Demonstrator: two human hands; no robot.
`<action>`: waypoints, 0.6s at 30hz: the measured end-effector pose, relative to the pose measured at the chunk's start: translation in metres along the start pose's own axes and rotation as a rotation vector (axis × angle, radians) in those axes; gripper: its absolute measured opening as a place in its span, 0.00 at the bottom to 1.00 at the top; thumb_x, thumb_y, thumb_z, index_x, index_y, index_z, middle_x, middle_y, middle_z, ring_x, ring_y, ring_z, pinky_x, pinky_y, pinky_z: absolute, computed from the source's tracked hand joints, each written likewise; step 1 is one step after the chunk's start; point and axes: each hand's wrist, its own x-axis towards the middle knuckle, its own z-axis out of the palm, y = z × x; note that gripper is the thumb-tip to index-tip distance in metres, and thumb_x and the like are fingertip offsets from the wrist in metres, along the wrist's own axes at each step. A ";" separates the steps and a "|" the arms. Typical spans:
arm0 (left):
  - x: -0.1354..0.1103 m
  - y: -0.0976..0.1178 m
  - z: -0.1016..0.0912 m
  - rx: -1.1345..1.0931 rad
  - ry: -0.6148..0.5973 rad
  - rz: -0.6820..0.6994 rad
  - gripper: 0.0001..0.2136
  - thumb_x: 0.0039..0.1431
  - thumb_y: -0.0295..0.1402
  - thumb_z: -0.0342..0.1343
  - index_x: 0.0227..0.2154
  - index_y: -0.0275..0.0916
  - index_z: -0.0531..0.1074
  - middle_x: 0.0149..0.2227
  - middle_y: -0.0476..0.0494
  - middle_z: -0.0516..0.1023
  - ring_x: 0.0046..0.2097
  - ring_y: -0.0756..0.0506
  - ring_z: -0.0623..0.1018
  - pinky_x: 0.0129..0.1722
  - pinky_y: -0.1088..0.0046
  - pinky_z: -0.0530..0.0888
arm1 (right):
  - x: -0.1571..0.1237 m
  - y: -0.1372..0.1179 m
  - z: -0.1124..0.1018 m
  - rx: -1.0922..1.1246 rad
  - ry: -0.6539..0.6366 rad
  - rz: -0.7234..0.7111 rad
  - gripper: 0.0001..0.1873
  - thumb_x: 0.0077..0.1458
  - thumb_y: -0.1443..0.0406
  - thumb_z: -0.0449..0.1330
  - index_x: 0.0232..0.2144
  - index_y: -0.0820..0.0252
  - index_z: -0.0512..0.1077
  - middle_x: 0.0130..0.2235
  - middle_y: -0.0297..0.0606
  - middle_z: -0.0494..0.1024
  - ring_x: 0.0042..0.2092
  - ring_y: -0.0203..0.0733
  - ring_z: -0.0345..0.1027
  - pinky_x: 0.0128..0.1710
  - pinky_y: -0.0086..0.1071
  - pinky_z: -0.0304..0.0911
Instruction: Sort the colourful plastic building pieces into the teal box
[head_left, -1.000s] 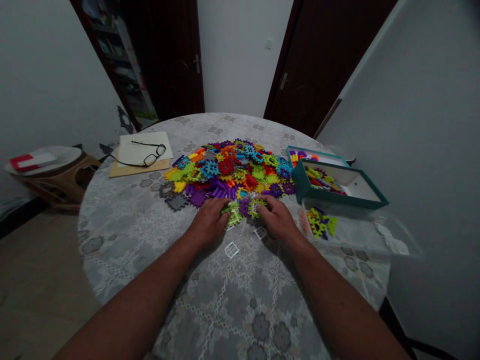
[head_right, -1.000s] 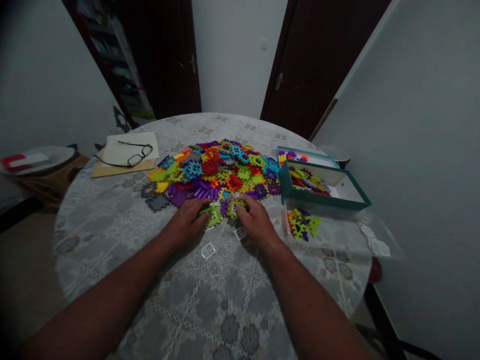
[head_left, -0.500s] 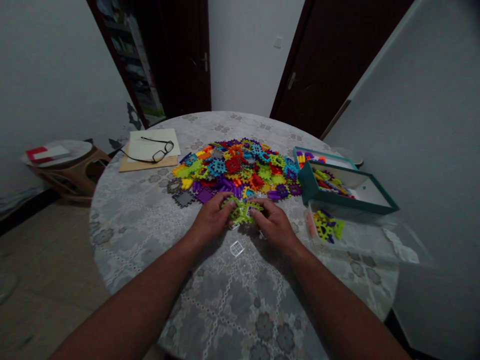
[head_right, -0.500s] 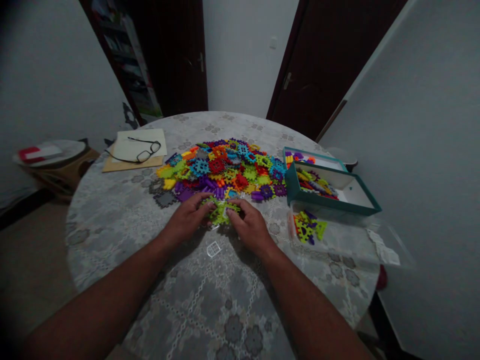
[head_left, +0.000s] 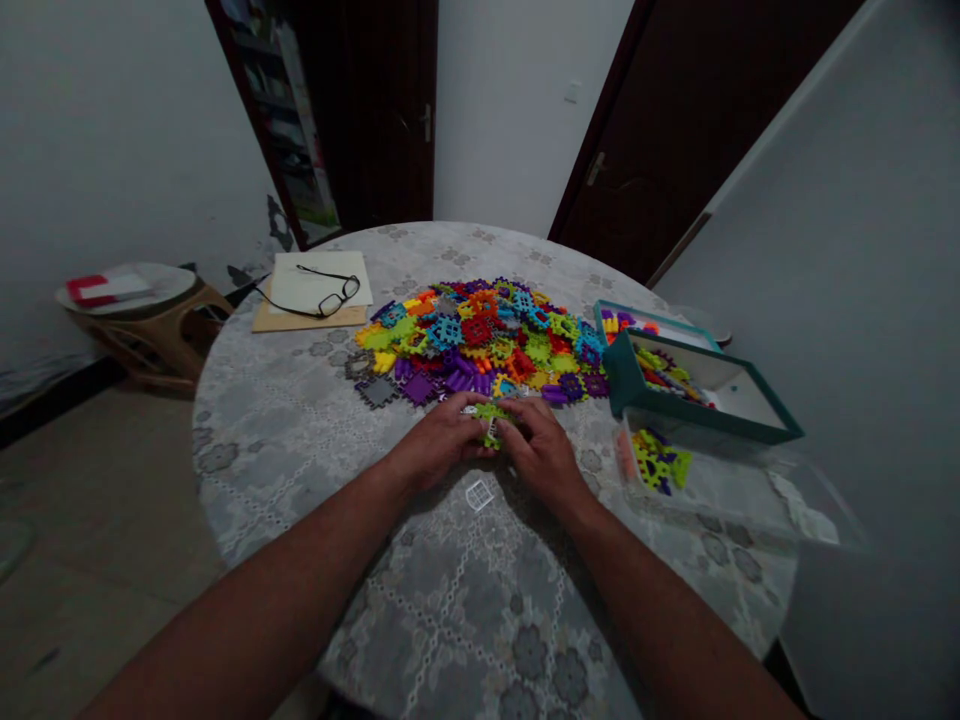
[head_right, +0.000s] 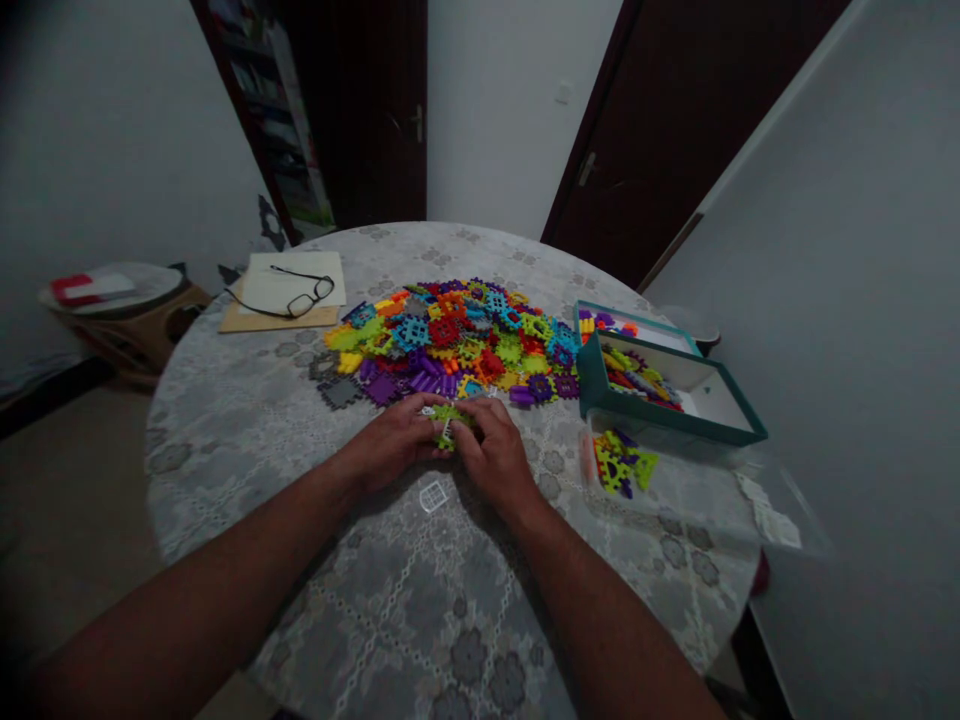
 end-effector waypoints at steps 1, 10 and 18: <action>0.001 0.001 0.000 -0.014 0.030 0.007 0.15 0.57 0.27 0.68 0.46 0.38 0.75 0.44 0.38 0.82 0.44 0.43 0.84 0.42 0.66 0.84 | 0.000 0.000 -0.001 -0.002 -0.002 -0.006 0.16 0.72 0.60 0.57 0.57 0.51 0.78 0.54 0.44 0.79 0.57 0.49 0.75 0.62 0.45 0.70; 0.015 0.025 -0.026 -0.261 0.356 0.166 0.18 0.55 0.23 0.58 0.49 0.39 0.71 0.46 0.37 0.81 0.44 0.39 0.85 0.38 0.60 0.87 | -0.005 0.002 -0.006 -0.372 -0.276 -0.156 0.19 0.66 0.67 0.61 0.58 0.53 0.76 0.65 0.48 0.74 0.62 0.54 0.73 0.59 0.47 0.74; 0.015 0.017 -0.020 -0.160 0.340 0.105 0.20 0.55 0.20 0.58 0.51 0.39 0.73 0.51 0.35 0.79 0.48 0.42 0.82 0.46 0.59 0.87 | -0.007 0.002 -0.004 -0.414 -0.287 -0.153 0.08 0.68 0.66 0.59 0.47 0.54 0.76 0.63 0.49 0.75 0.56 0.52 0.76 0.51 0.43 0.76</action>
